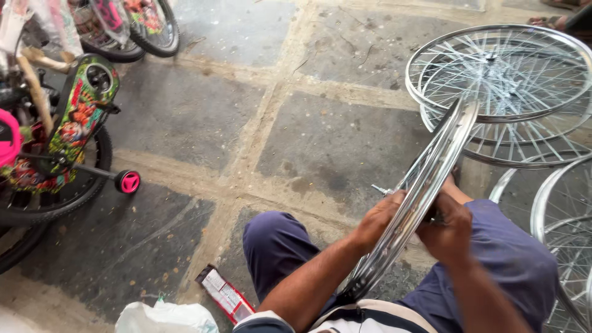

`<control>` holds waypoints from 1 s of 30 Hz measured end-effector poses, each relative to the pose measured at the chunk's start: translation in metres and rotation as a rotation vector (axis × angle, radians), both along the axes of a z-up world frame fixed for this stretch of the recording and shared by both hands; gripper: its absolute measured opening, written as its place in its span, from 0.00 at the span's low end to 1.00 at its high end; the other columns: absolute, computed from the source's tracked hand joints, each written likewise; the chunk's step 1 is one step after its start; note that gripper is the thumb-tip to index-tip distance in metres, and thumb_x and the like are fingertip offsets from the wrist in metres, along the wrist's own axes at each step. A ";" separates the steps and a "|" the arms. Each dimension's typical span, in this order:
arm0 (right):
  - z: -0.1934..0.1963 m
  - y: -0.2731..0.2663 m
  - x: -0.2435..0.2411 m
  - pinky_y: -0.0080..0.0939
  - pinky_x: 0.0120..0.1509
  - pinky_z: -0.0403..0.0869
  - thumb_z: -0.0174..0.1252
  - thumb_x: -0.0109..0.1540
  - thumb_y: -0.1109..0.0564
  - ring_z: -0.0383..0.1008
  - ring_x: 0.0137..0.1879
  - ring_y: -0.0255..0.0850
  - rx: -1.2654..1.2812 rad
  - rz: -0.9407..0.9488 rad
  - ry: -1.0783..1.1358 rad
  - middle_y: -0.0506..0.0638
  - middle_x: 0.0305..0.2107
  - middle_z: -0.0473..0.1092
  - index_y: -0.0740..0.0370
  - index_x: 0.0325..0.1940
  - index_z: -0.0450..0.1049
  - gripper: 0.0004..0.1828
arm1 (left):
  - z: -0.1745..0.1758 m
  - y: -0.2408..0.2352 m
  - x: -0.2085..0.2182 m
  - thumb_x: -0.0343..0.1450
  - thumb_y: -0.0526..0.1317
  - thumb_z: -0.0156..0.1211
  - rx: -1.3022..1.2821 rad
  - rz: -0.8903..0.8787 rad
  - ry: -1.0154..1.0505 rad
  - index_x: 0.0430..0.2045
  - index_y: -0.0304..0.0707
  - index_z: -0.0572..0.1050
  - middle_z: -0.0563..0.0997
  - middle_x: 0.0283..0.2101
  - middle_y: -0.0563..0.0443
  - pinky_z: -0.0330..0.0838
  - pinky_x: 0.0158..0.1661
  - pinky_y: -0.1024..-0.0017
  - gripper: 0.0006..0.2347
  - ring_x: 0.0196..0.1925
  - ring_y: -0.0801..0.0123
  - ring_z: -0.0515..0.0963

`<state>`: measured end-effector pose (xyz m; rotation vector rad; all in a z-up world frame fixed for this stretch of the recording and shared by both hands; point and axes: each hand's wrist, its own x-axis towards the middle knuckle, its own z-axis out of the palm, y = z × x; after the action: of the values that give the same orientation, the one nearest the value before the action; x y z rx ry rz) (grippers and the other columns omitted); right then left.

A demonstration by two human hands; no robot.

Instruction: The person sits on the ground and uses a small metal tool to tighten or adjust the spokes on a bicycle wheel. They rotate the wheel periodically to access different sections of the rim.

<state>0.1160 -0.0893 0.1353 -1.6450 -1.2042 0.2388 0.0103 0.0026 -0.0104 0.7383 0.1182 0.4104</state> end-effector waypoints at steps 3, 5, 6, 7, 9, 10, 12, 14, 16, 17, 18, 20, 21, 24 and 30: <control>-0.018 -0.002 -0.012 0.36 0.33 0.69 0.72 0.58 0.62 0.69 0.30 0.36 0.191 -0.211 -0.130 0.48 0.26 0.69 0.63 0.38 0.73 0.13 | -0.002 -0.010 -0.004 0.86 0.44 0.46 -0.028 -0.017 -0.034 0.62 0.41 0.71 0.78 0.41 0.52 0.76 0.35 0.78 0.13 0.37 0.78 0.78; -0.019 -0.004 -0.007 0.38 0.33 0.72 0.70 0.55 0.63 0.72 0.29 0.36 0.071 -0.085 -0.020 0.47 0.25 0.72 0.63 0.40 0.76 0.12 | 0.003 -0.003 -0.009 0.84 0.43 0.47 -0.035 -0.054 -0.066 0.61 0.41 0.73 0.80 0.42 0.52 0.76 0.35 0.78 0.14 0.37 0.77 0.78; -0.017 -0.007 -0.001 0.39 0.32 0.74 0.69 0.54 0.63 0.73 0.29 0.36 0.012 -0.019 0.036 0.46 0.24 0.74 0.62 0.41 0.78 0.12 | 0.006 0.001 -0.012 0.83 0.42 0.47 -0.040 -0.070 -0.082 0.61 0.41 0.73 0.80 0.43 0.52 0.75 0.36 0.78 0.14 0.38 0.77 0.79; -0.014 -0.013 0.006 0.39 0.33 0.75 0.69 0.52 0.63 0.73 0.29 0.36 -0.034 0.092 0.036 0.46 0.25 0.74 0.63 0.46 0.77 0.18 | 0.008 0.002 -0.014 0.82 0.41 0.48 -0.050 -0.082 -0.097 0.61 0.40 0.74 0.81 0.43 0.51 0.75 0.36 0.78 0.14 0.38 0.77 0.79; -0.004 -0.026 0.023 0.38 0.36 0.77 0.68 0.49 0.63 0.74 0.29 0.35 -0.129 0.318 0.039 0.46 0.28 0.74 0.65 0.57 0.74 0.30 | 0.014 0.004 -0.014 0.83 0.41 0.50 0.071 -0.091 0.139 0.58 0.34 0.74 0.81 0.42 0.50 0.76 0.37 0.78 0.14 0.38 0.76 0.79; 0.000 -0.030 0.027 0.38 0.36 0.77 0.66 0.51 0.63 0.74 0.29 0.35 -0.172 0.324 0.065 0.45 0.30 0.74 0.64 0.57 0.73 0.29 | 0.016 0.002 -0.013 0.83 0.41 0.51 0.130 -0.095 0.257 0.57 0.31 0.74 0.81 0.42 0.50 0.76 0.38 0.78 0.14 0.38 0.75 0.79; 0.002 -0.022 0.028 0.38 0.37 0.77 0.62 0.55 0.63 0.75 0.30 0.34 -0.265 0.334 0.126 0.45 0.36 0.73 0.62 0.57 0.72 0.26 | 0.019 0.005 -0.008 0.84 0.42 0.51 0.016 -0.088 0.091 0.60 0.29 0.73 0.80 0.44 0.51 0.74 0.39 0.79 0.15 0.40 0.77 0.78; 0.001 -0.009 0.017 0.38 0.37 0.76 0.67 0.54 0.63 0.75 0.33 0.35 -0.037 0.165 -0.078 0.48 0.34 0.74 0.62 0.44 0.72 0.16 | 0.018 0.006 -0.005 0.84 0.44 0.51 -0.044 -0.045 0.036 0.61 0.30 0.72 0.80 0.45 0.52 0.74 0.41 0.79 0.16 0.41 0.77 0.78; -0.004 -0.004 0.000 0.41 0.38 0.73 0.71 0.54 0.61 0.74 0.34 0.38 0.104 -0.024 -0.200 0.50 0.31 0.72 0.62 0.36 0.71 0.14 | 0.012 0.000 -0.007 0.81 0.47 0.50 -0.078 0.007 0.106 0.61 0.32 0.70 0.80 0.45 0.52 0.76 0.42 0.78 0.18 0.42 0.77 0.79; -0.006 -0.005 -0.009 0.42 0.38 0.72 0.73 0.53 0.60 0.72 0.33 0.40 0.141 -0.128 -0.224 0.51 0.29 0.70 0.63 0.35 0.70 0.16 | 0.008 -0.003 -0.010 0.81 0.45 0.51 -0.087 -0.016 0.058 0.62 0.32 0.70 0.80 0.47 0.52 0.76 0.44 0.77 0.18 0.44 0.76 0.79; -0.007 -0.006 -0.013 0.44 0.38 0.71 0.74 0.53 0.60 0.70 0.33 0.42 0.177 -0.231 -0.251 0.53 0.28 0.68 0.64 0.34 0.70 0.17 | 0.005 -0.004 -0.013 0.81 0.44 0.52 -0.097 -0.037 0.010 0.63 0.32 0.69 0.80 0.48 0.52 0.76 0.46 0.77 0.18 0.46 0.75 0.79; 0.000 -0.008 -0.011 0.41 0.35 0.71 0.73 0.54 0.62 0.70 0.30 0.39 0.032 -0.106 -0.094 0.51 0.26 0.70 0.66 0.38 0.73 0.15 | 0.004 0.001 -0.019 0.81 0.43 0.53 -0.090 -0.057 -0.001 0.64 0.33 0.69 0.80 0.49 0.51 0.75 0.45 0.77 0.18 0.46 0.75 0.78; 0.004 -0.009 -0.005 0.39 0.33 0.71 0.72 0.55 0.64 0.71 0.28 0.38 -0.034 -0.043 -0.012 0.50 0.25 0.71 0.67 0.40 0.75 0.14 | 0.004 0.003 -0.021 0.81 0.43 0.52 -0.073 -0.061 0.034 0.65 0.34 0.69 0.80 0.48 0.51 0.75 0.42 0.77 0.18 0.44 0.75 0.78; 0.013 -0.013 0.021 0.37 0.36 0.74 0.64 0.54 0.67 0.73 0.30 0.36 -0.102 0.426 0.061 0.53 0.38 0.75 0.74 0.57 0.69 0.27 | 0.006 0.013 -0.016 0.83 0.47 0.52 0.797 0.265 -0.022 0.64 0.39 0.68 0.79 0.50 0.49 0.77 0.47 0.75 0.17 0.47 0.75 0.79; -0.016 -0.002 0.000 0.34 0.33 0.71 0.70 0.61 0.67 0.74 0.35 0.37 0.306 0.052 -0.269 0.50 0.35 0.74 0.65 0.44 0.70 0.15 | 0.012 -0.001 -0.007 0.87 0.45 0.49 0.005 0.075 0.054 0.61 0.29 0.72 0.80 0.42 0.48 0.75 0.36 0.77 0.16 0.38 0.75 0.79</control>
<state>0.1161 -0.0913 0.1189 -1.4083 -1.4100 -0.1353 0.0033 0.0015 0.0017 0.7523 0.1960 0.4621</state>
